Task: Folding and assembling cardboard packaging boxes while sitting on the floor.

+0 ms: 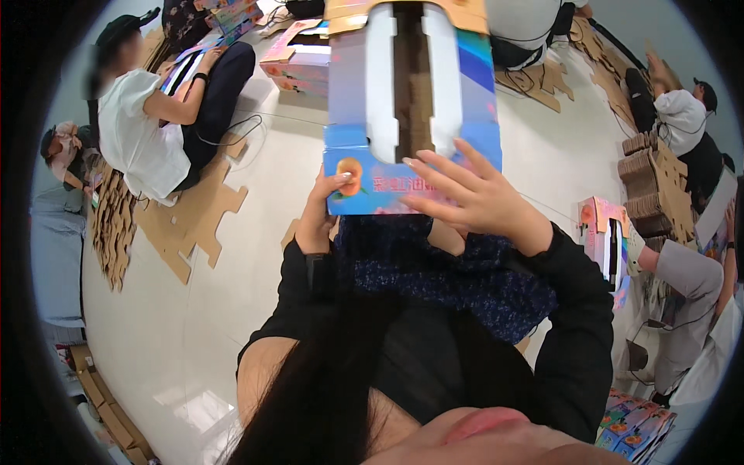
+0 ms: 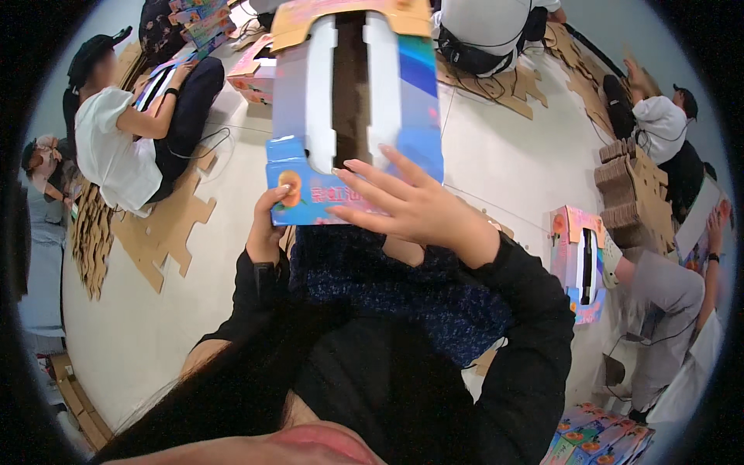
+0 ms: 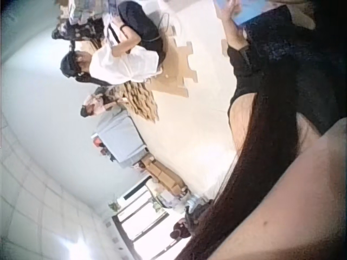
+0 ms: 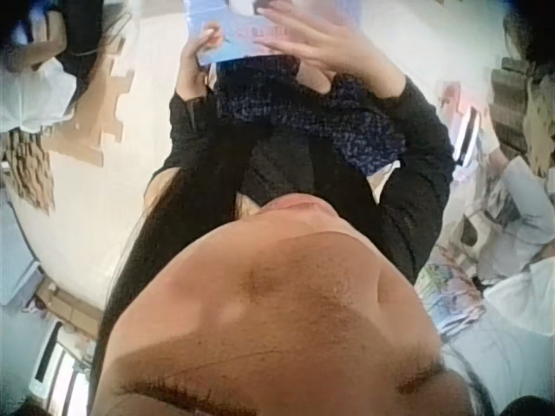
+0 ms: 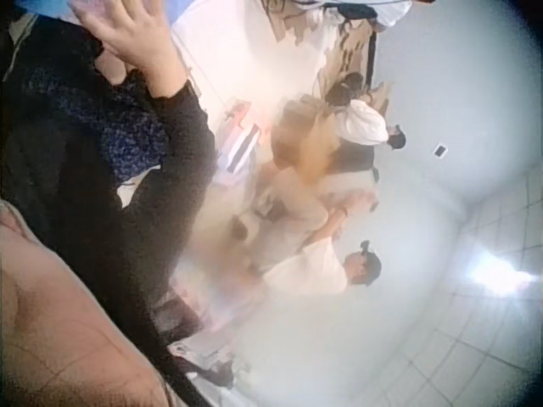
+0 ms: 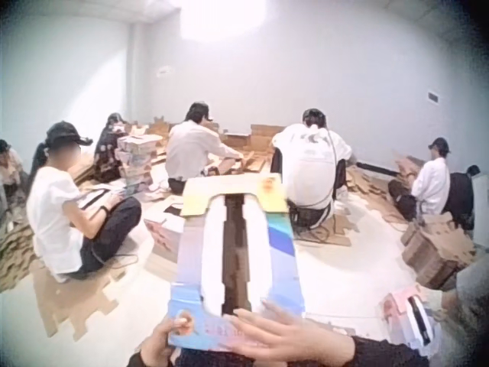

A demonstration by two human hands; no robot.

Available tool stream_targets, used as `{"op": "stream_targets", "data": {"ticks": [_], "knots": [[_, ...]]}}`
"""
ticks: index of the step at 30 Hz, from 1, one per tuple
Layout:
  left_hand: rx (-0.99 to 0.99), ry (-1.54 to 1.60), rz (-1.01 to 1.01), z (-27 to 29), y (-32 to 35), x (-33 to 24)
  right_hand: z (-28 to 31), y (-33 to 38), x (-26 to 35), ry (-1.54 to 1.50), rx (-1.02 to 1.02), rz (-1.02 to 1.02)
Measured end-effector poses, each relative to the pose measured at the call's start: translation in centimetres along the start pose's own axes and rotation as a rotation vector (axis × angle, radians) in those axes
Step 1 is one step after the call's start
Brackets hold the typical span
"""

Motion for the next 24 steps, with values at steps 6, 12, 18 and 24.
{"op": "stream_targets", "data": {"ticks": [6, 12, 18, 24], "knots": [[-0.014, 0.368, -0.177, 1.7, -3.8, 0.8, 0.7, 6.1, -0.6, -0.113, -0.362, -0.689], [0.009, 0.330, -0.192, 0.1, -10.3, -1.7, -0.6, 19.5, 3.8, 0.103, 0.131, -1.190], [-0.159, 0.237, -0.126, 0.0, -18.5, -2.6, -1.4, 27.8, 7.1, 0.111, 0.116, -1.749], [-0.152, 0.217, -0.279, 0.3, -26.1, -2.8, -3.3, 27.1, 6.0, 0.081, 0.173, -1.796]]}}
Point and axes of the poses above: each hand's wrist, its own y-axis away from the middle knuckle, its own z-axis out of the back of the hand, x = y × z, the point moved 1 cm from there along -y, towards the middle knuckle, and after that the axes turned 12 degrees about y, right-handed, at the moved point
